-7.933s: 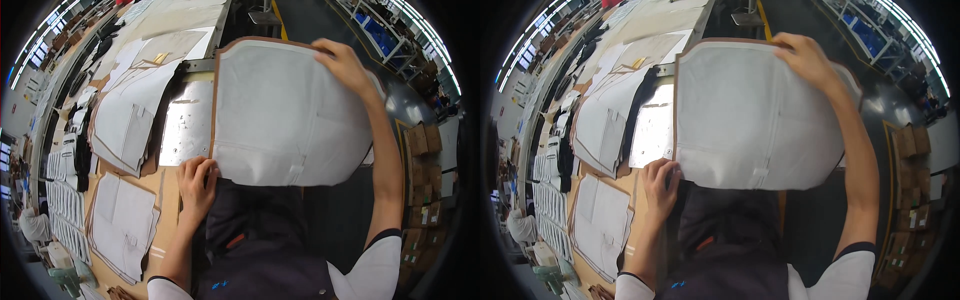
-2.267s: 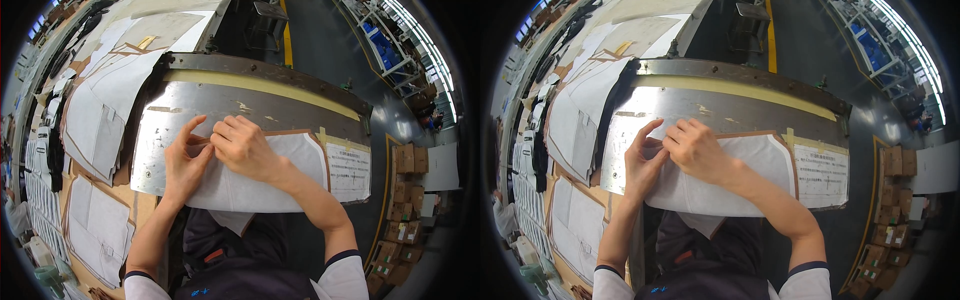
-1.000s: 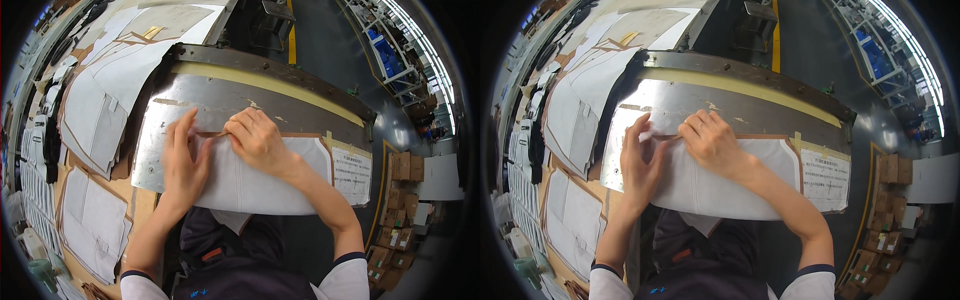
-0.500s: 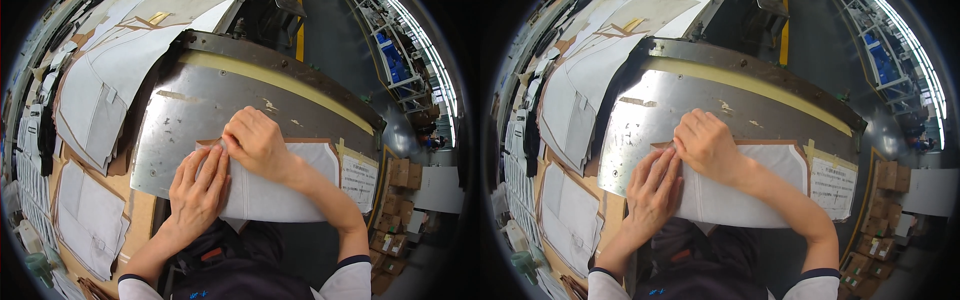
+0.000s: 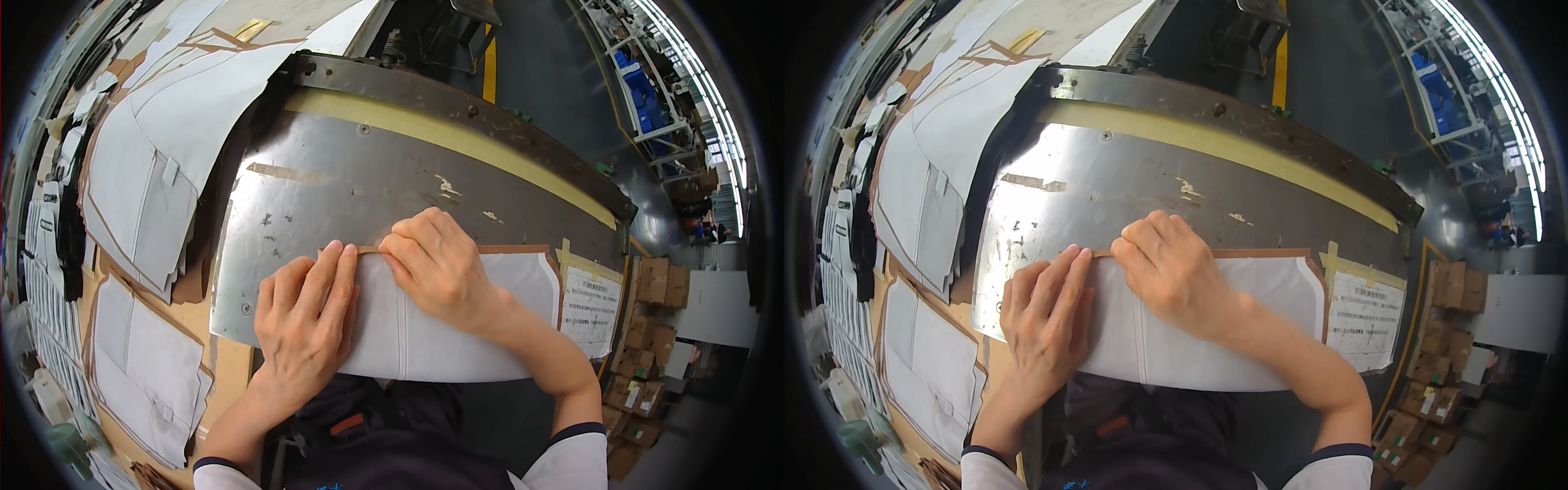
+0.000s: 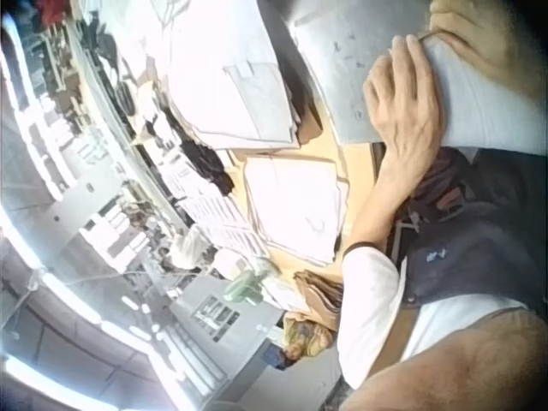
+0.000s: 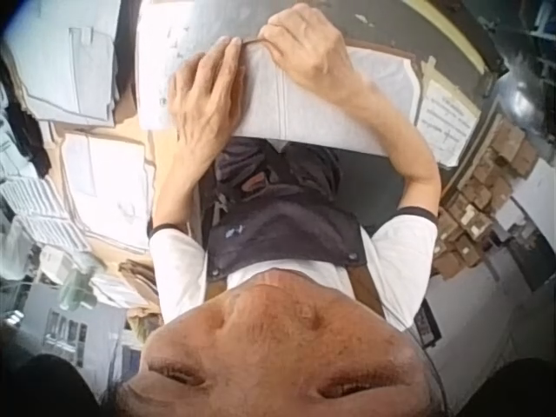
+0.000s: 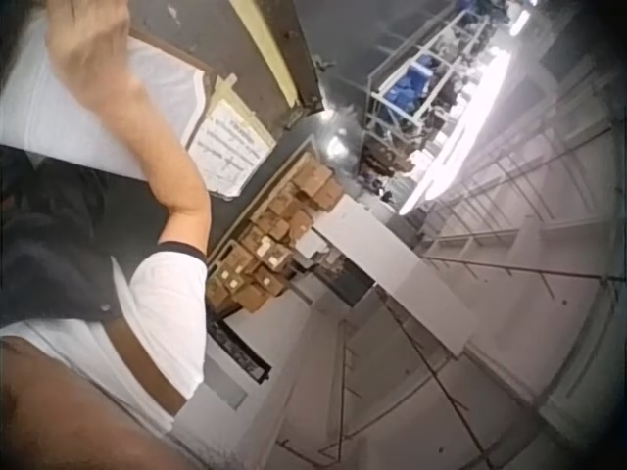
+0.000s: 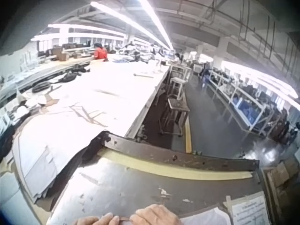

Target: Folding the edges of leather panels over cardboard templates and pressing them using a manual folding machine.

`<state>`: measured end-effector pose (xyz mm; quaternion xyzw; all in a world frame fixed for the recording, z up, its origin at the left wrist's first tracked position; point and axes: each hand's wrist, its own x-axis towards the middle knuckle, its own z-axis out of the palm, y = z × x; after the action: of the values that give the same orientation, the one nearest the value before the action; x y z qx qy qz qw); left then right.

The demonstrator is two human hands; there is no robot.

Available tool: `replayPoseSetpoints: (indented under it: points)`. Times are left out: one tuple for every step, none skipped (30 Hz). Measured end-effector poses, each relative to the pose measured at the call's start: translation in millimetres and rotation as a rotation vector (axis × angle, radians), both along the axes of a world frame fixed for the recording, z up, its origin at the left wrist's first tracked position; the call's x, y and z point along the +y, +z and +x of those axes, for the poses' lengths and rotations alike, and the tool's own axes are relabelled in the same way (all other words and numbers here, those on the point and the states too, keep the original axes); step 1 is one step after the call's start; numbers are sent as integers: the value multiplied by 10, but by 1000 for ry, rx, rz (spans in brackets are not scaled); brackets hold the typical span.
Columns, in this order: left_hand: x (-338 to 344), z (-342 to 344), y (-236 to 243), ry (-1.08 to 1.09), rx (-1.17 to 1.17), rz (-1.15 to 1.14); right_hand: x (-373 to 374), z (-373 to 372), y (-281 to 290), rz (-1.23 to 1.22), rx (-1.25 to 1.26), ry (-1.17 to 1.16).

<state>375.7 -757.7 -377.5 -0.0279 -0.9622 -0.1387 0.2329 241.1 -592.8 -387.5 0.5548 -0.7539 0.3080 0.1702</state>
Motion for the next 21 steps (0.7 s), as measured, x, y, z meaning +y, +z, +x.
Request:
replayPoseSetpoints:
  points:
    - [-11, 12, -4, -11, 6, -39, 0, 2, 5, 10, 17, 5]
    - [-25, 52, -8, -21, -2, -9, 9, 1, 5, 7, 14, 1]
    - [-26, 37, 8, -24, -18, -22, 17, -2, -6, 29, 44, 5]
    - [-29, 23, 35, -27, -34, -35, 22, -5, -11, 50, 73, 8]
    - [-39, 26, 47, -32, -38, -36, 17, -7, 17, 48, 74, 11]
    - [-38, 33, 61, -27, -65, -27, 22, -12, 29, 48, 71, 7]
    - [-38, 35, 75, -21, -92, -18, 26, -14, 34, 44, 70, 21]
    - [-38, 28, 88, -24, -94, -18, 28, -17, 35, 41, 69, 36]
    - [-38, 21, 100, -27, -116, -18, 30, -21, 33, 43, 66, 33]
    - [-38, 13, 110, -29, -138, -18, 29, -23, 29, 35, 76, 34]
    - [-46, -4, 118, -32, -140, -16, 31, -25, 26, 27, 86, 37]
    - [-61, -29, 121, -46, -139, -38, 37, -25, 27, 30, 83, 33]
    - [-72, -48, 119, -59, -137, -59, 43, -28, 30, 54, 81, 38]
    - [-76, -60, 113, -63, -139, -56, 49, -32, 35, 77, 79, 43]
    - [-80, -69, 112, -70, -138, -66, 47, -41, 45, 78, 77, 41]
    - [-83, -73, 111, -76, -136, -75, 42, -54, 55, 90, 89, 55]
    - [-90, -73, 108, -79, -137, -75, 40, -60, 61, 103, 102, 68]
    - [-102, -71, 99, -82, -137, -88, 40, -58, 56, 104, 100, 65]
    - [-107, -70, 93, -86, -137, -100, 40, -55, 52, 102, 94, 63]
    - [-105, -70, 91, -89, -138, -100, 42, -53, 50, 100, 87, 62]
    - [-101, -65, 93, -86, -142, -108, 42, -51, 49, 100, 85, 60]
